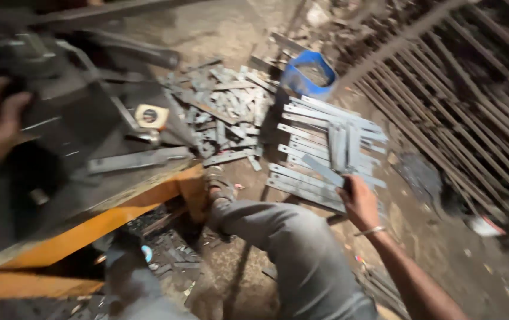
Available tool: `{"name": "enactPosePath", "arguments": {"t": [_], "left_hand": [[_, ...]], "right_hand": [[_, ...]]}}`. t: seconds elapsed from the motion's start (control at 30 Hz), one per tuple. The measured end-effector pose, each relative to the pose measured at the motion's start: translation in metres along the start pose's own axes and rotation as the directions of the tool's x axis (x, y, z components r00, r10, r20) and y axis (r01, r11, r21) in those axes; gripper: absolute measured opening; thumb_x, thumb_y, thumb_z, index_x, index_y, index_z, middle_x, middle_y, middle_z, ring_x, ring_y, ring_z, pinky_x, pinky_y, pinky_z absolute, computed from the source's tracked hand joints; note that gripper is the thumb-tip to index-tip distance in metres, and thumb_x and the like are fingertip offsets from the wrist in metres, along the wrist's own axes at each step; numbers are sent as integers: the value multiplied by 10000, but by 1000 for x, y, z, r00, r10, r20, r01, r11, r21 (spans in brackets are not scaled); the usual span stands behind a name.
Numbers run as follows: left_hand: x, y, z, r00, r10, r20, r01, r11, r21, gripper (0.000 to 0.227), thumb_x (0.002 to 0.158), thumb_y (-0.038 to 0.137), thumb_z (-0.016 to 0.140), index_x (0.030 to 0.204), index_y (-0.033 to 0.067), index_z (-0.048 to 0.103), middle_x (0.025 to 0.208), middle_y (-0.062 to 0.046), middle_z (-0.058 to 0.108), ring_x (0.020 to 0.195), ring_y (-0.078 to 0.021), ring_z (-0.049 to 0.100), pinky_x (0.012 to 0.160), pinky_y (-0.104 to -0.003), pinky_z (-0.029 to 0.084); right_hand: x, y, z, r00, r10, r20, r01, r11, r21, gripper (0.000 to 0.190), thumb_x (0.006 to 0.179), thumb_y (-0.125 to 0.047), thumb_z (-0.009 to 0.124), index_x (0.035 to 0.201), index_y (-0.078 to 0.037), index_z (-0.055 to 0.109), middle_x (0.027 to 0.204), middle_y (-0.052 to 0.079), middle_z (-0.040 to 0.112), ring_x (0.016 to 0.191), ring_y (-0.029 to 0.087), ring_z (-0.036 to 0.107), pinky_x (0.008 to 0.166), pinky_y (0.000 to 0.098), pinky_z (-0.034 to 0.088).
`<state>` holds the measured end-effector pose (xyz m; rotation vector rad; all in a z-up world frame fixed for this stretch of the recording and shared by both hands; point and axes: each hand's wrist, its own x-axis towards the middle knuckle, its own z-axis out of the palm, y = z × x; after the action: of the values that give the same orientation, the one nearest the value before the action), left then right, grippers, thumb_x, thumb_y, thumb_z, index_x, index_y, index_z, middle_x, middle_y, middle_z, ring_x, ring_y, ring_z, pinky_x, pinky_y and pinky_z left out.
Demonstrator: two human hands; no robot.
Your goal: Punching holes into metal strips using a manual press machine in a workshop.
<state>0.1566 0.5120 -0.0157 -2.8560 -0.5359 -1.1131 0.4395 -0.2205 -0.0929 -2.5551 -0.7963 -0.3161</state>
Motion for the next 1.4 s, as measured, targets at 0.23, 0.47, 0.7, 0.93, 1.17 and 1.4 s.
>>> {"name": "enactPosePath", "arguments": {"t": [0.23,0.47,0.7,0.93,1.17,1.4], "left_hand": [[30,90,-92,972,-135,192,68,946,317,463,1114,535,483,1289,170,706,1275,-76,676,991,-349,696,796,-471,555],[33,99,-95,994,-59,87,37,970,239,392,1090,480,539,1166,149,734,1130,-79,697,921,-340,698,794,-457,555],[34,95,-93,996,-56,69,39,972,232,374,1052,469,560,1097,145,739,1060,-86,696,889,-336,697,768,-454,546],[36,104,-98,991,-93,101,68,971,230,383,1057,477,549,1085,143,734,1069,-78,706,882,-323,690,779,-452,539],[36,99,-95,997,-48,62,33,974,222,388,1058,468,544,1089,129,732,1054,-81,705,926,-301,698,783,-449,540],[35,105,-103,999,-31,40,25,988,150,396,1041,476,562,1084,126,743,1030,-90,707,920,-319,694,802,-439,551]], "right_hand": [[40,-114,-19,997,67,39,-77,787,612,301,956,-160,744,1191,-15,625,884,57,555,777,151,474,674,319,414],[69,-248,-16,943,-330,41,185,623,760,369,880,-103,756,1197,-10,592,939,-10,614,854,63,532,736,248,475],[79,-314,0,886,-431,172,93,527,845,340,894,-135,780,1167,-29,606,922,1,609,872,77,559,765,254,503],[76,-375,-23,813,-182,554,-580,-150,801,300,935,-175,622,1213,-64,618,945,19,673,888,140,651,821,336,545],[87,-401,-2,793,-329,513,-601,-289,745,159,989,-118,642,1123,-46,594,981,53,658,931,196,673,902,395,553],[103,-442,2,813,-294,502,-578,-317,752,187,967,-142,611,1136,-62,617,1080,91,694,982,239,686,877,417,540]]}}
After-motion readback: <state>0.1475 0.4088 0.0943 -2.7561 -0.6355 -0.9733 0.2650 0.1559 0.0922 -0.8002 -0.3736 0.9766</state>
